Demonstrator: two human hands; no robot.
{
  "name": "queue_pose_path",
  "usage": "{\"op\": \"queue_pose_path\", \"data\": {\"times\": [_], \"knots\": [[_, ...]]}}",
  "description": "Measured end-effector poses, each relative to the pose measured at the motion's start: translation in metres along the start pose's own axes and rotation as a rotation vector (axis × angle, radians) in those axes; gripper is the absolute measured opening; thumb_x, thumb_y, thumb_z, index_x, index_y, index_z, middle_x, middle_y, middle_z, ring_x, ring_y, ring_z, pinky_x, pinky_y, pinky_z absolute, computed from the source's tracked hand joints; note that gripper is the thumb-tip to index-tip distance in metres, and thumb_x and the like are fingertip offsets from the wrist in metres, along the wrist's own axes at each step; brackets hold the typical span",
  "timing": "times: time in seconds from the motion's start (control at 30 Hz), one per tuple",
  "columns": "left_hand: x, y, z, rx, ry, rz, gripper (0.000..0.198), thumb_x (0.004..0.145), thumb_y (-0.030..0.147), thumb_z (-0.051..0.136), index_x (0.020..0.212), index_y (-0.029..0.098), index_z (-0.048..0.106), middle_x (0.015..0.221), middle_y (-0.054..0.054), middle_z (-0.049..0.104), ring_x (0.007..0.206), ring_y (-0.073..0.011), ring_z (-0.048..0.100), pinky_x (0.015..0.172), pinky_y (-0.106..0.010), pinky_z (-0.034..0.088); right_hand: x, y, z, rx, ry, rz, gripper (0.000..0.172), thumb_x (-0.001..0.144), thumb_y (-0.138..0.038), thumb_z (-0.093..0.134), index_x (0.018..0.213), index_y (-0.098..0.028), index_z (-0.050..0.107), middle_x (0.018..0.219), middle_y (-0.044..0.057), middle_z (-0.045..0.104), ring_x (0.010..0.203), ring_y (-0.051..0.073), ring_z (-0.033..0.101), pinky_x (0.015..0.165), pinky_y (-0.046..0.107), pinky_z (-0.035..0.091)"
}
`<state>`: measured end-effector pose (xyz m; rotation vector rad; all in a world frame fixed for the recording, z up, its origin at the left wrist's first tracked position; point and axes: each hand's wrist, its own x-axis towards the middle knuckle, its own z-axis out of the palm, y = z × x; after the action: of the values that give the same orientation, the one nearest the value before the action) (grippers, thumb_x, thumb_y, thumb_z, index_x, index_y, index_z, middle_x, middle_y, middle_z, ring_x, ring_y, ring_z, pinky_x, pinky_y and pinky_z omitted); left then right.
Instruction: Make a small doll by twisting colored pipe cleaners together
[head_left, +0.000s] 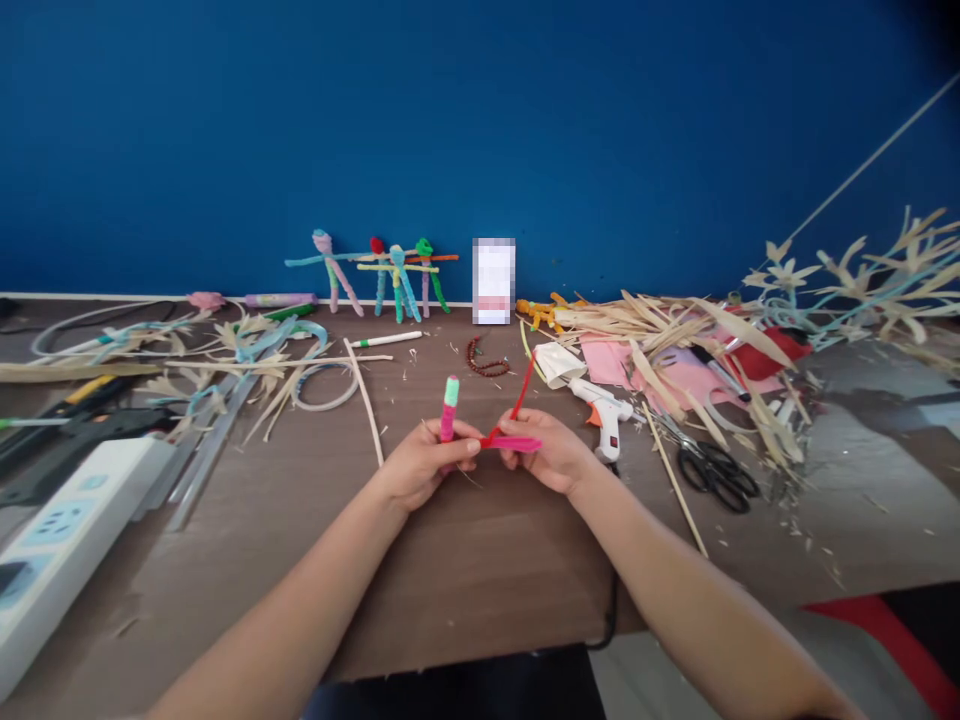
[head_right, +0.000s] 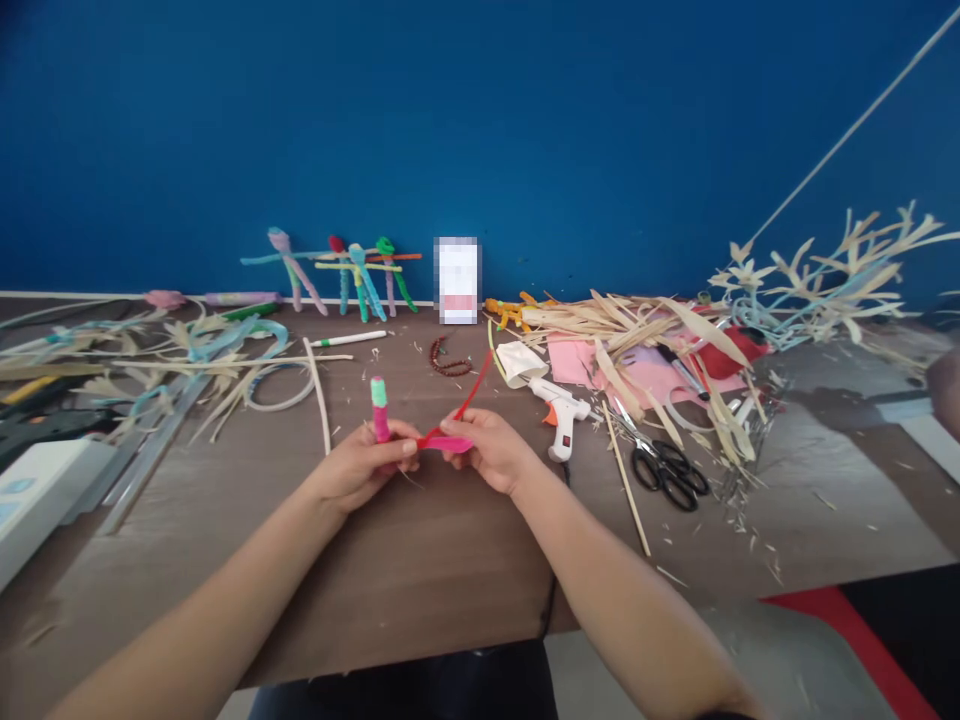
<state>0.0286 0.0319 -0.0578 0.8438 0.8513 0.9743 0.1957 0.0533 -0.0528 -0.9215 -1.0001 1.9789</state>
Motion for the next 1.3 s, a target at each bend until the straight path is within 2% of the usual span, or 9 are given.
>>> {"op": "queue_pose_path", "data": {"times": [0.1, 0.33, 0.47, 0.67, 0.9, 1.03, 1.17, 1.23, 1.3], "knots": [[0.003, -0.003, 0.001, -0.11, 0.039, -0.044, 0.015, 0.055, 0.02, 0.071, 0.065, 0.013, 0.063, 0.045, 0.003, 0.052, 0.042, -0.0061, 0.045, 0.049, -0.022, 0.04, 0.003, 0.003, 0.001, 0.012, 0.086, -0.132, 0.013, 0.065, -0.024, 0.064, 0.074, -0.015, 0.062, 0.048, -0.003, 0.055, 0.041, 0.006, 0.045, 0.04, 0.019, 0.031], [0.002, 0.0, 0.003, -0.356, 0.029, -0.125, 0.013, 0.057, 0.016, 0.07, 0.062, 0.012, 0.059, 0.043, 0.004, 0.047, 0.041, -0.004, 0.043, 0.045, -0.016, 0.04, 0.003, 0.01, 0.002, -0.08, 0.018, -0.221, 0.015, 0.067, -0.027, 0.062, 0.078, -0.018, 0.064, 0.059, -0.001, 0.06, 0.045, 0.008, 0.048, 0.044, 0.022, 0.036], [0.002, 0.0, 0.005, -0.425, 0.084, -0.147, 0.013, 0.056, 0.015, 0.07, 0.062, 0.013, 0.058, 0.045, 0.005, 0.047, 0.043, -0.0037, 0.044, 0.046, -0.016, 0.041, 0.0, 0.01, 0.007, -0.372, 0.128, -0.414, 0.012, 0.066, -0.025, 0.063, 0.075, -0.018, 0.062, 0.063, -0.001, 0.059, 0.052, 0.009, 0.049, 0.051, 0.023, 0.04], [0.004, -0.008, 0.013, -0.274, 0.19, -0.036, 0.017, 0.055, 0.018, 0.072, 0.067, 0.011, 0.062, 0.044, 0.005, 0.049, 0.041, -0.0035, 0.043, 0.047, -0.017, 0.041, -0.004, 0.007, 0.018, -0.702, 0.323, -0.668, 0.009, 0.067, -0.025, 0.061, 0.069, -0.017, 0.058, 0.065, 0.0, 0.057, 0.063, 0.013, 0.052, 0.06, 0.025, 0.043], [0.0, -0.001, 0.007, -0.368, 0.039, -0.183, 0.032, 0.068, 0.039, 0.061, 0.082, 0.011, 0.064, 0.061, -0.002, 0.058, 0.052, -0.0083, 0.053, 0.052, -0.021, 0.048, 0.005, 0.013, 0.008, -0.408, 0.334, -0.458, 0.015, 0.068, -0.031, 0.06, 0.071, -0.017, 0.059, 0.06, -0.001, 0.057, 0.046, 0.009, 0.049, 0.047, 0.022, 0.04], [-0.001, 0.003, 0.006, -0.348, 0.033, -0.238, 0.039, 0.072, 0.047, 0.053, 0.088, 0.012, 0.062, 0.067, -0.006, 0.06, 0.053, -0.0094, 0.054, 0.051, -0.021, 0.05, 0.007, 0.012, 0.005, -0.351, 0.338, -0.45, 0.016, 0.068, -0.032, 0.061, 0.07, -0.016, 0.059, 0.057, -0.002, 0.056, 0.044, 0.008, 0.048, 0.044, 0.02, 0.038], [0.0, 0.006, 0.006, -0.251, 0.136, -0.248, 0.046, 0.07, 0.051, 0.053, 0.096, 0.012, 0.056, 0.077, -0.008, 0.061, 0.053, -0.0101, 0.055, 0.048, -0.022, 0.048, 0.006, 0.009, 0.002, -0.42, 0.357, -0.498, 0.017, 0.069, -0.033, 0.06, 0.07, -0.016, 0.058, 0.057, -0.002, 0.055, 0.044, 0.008, 0.046, 0.043, 0.02, 0.037], [0.001, 0.008, 0.005, -0.171, 0.265, -0.147, 0.05, 0.07, 0.047, 0.055, 0.106, 0.014, 0.05, 0.089, -0.01, 0.06, 0.056, -0.0106, 0.055, 0.05, -0.023, 0.047, 0.005, 0.007, 0.0, -0.451, 0.361, -0.501, 0.018, 0.069, -0.034, 0.059, 0.072, -0.016, 0.058, 0.058, -0.001, 0.055, 0.044, 0.008, 0.046, 0.043, 0.021, 0.037], [0.0, 0.01, 0.005, -0.035, 0.407, 0.054, 0.052, 0.069, 0.04, 0.059, 0.114, 0.019, 0.045, 0.104, -0.01, 0.056, 0.068, -0.0122, 0.057, 0.058, -0.024, 0.047, 0.004, 0.007, -0.001, -0.478, 0.351, -0.499, 0.018, 0.07, -0.034, 0.059, 0.072, -0.016, 0.058, 0.058, -0.001, 0.055, 0.044, 0.008, 0.045, 0.043, 0.021, 0.036]]}}
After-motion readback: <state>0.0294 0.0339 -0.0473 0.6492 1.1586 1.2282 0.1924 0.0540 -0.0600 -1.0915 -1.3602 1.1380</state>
